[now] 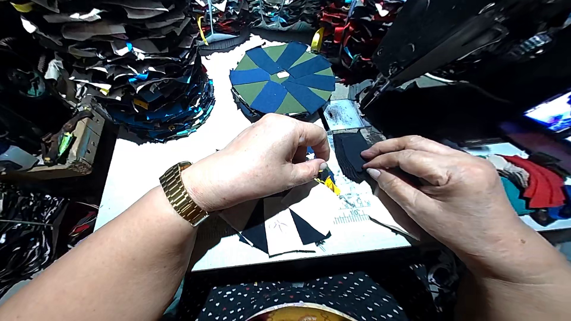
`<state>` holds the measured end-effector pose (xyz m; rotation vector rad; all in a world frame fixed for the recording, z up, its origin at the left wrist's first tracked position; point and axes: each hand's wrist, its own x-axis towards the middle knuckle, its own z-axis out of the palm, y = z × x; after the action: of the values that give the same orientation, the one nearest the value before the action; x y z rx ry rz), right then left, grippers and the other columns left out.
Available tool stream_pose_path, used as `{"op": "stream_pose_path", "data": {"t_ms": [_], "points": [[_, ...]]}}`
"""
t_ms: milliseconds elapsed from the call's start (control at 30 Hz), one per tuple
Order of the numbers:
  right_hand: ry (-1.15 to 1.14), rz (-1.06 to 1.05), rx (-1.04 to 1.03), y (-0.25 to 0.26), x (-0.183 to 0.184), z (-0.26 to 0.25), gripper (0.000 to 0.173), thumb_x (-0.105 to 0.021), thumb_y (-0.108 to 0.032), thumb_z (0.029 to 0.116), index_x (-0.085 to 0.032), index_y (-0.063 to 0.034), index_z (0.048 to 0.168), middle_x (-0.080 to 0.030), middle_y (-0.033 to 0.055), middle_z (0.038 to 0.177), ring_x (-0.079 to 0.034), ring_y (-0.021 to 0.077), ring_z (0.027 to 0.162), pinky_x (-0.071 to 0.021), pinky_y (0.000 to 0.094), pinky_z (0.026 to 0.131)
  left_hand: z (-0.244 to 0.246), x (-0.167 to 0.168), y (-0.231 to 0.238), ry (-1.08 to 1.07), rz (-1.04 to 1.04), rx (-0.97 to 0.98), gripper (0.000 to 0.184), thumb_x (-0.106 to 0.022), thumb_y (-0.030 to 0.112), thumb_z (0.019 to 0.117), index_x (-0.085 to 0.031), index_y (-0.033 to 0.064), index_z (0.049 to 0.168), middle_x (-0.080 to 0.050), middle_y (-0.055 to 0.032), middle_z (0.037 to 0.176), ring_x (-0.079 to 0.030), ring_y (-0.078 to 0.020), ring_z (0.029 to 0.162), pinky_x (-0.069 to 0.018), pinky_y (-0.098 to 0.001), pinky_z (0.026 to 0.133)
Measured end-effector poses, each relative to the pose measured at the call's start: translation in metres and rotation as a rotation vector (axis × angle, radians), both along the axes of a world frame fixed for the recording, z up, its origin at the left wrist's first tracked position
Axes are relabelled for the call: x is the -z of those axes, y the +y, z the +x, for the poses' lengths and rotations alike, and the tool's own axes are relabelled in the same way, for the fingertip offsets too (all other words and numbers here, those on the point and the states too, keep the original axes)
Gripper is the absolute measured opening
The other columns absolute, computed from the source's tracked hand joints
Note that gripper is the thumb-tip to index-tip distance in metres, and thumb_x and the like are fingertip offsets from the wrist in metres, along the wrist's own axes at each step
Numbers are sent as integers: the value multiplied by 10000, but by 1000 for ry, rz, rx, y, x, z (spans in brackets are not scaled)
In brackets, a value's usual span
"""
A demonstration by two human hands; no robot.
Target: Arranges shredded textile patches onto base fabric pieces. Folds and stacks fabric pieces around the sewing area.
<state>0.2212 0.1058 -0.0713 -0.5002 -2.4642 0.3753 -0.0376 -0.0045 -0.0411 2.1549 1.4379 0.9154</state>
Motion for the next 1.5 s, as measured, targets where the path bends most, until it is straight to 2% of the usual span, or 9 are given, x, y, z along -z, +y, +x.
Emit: {"op": "stream_pose_path", "data": {"t_ms": [233,400,500,600,700,833,1200,1400,1500], "points": [[33,55,154,4,-10,-12,213,-524,-127,1042,-655,33,1093,-652,158,952,-635,150,822,-541,285,758,3,2,2,-77,81,-32,129,-680,117,967,-732,48,1063,-702,1,855,-638,-1,727,-542,-163,660],[272,-102,57,-6,-37,-24,217,-589,-48,996,-605,-1,1208,-644,29,1115,-636,16,987,-546,197,892,8,-3,4,-290,91,-42,452,-688,144,973,-566,-33,1370,-623,-133,1327,-631,-141,1208,-570,-265,972],[451,-258,-178,-16,-43,-32,261,-656,-9,944,-624,-34,1202,-677,-16,1114,-671,69,983,-586,239,879,10,-8,2,-458,-30,42,642,-641,181,1004,-356,-36,1536,-523,-163,1468,-566,-166,1319,-550,-279,1019],[496,-372,-244,-30,-42,-34,303,-681,-16,919,-630,-51,1216,-685,-21,1104,-680,87,958,-599,235,845,9,-11,0,-601,-157,185,678,-635,64,992,-269,-40,1553,-655,-141,1207,-688,-120,1018,-602,-253,846],[495,-429,-118,-41,-30,-30,268,-689,-33,911,-644,-87,1170,-693,-50,1021,-681,60,853,-605,210,749,5,-14,0,-612,-204,218,652,-650,-47,952,-339,-45,1525,-640,-69,911,-631,-73,757,-561,-188,692],[418,-452,108,-59,-14,-26,232,-708,-50,891,-652,-94,1112,-686,-54,941,-672,42,751,-601,197,651,-2,-9,1,-385,-147,179,537,-684,-16,932,-485,-43,1430,-633,-36,775,-565,-34,607,-491,-153,548],[-20,-25,219,-67,2,-31,116,-613,-176,938,-686,-95,980,-616,-1,851,-589,64,709,-494,223,591,5,-7,-2,204,-166,-23,593,-799,272,888,-565,165,1423,-660,40,796,-610,-82,671,-539,-323,643],[59,24,80,-63,-9,-27,185,-611,-89,947,-773,-42,1023,-619,63,953,-598,97,834,-498,202,683,-5,-12,-4,189,-38,-37,131,-762,230,913,-685,139,968,-621,58,743,-564,-48,623,-480,-254,563],[1,66,11,-68,1,-34,213,-590,-46,949,-772,-34,1059,-651,92,993,-627,189,884,-546,305,731,-5,-11,-5,259,-57,20,106,-763,266,910,-717,178,872,-634,79,748,-573,-42,647,-487,-272,578]]}}
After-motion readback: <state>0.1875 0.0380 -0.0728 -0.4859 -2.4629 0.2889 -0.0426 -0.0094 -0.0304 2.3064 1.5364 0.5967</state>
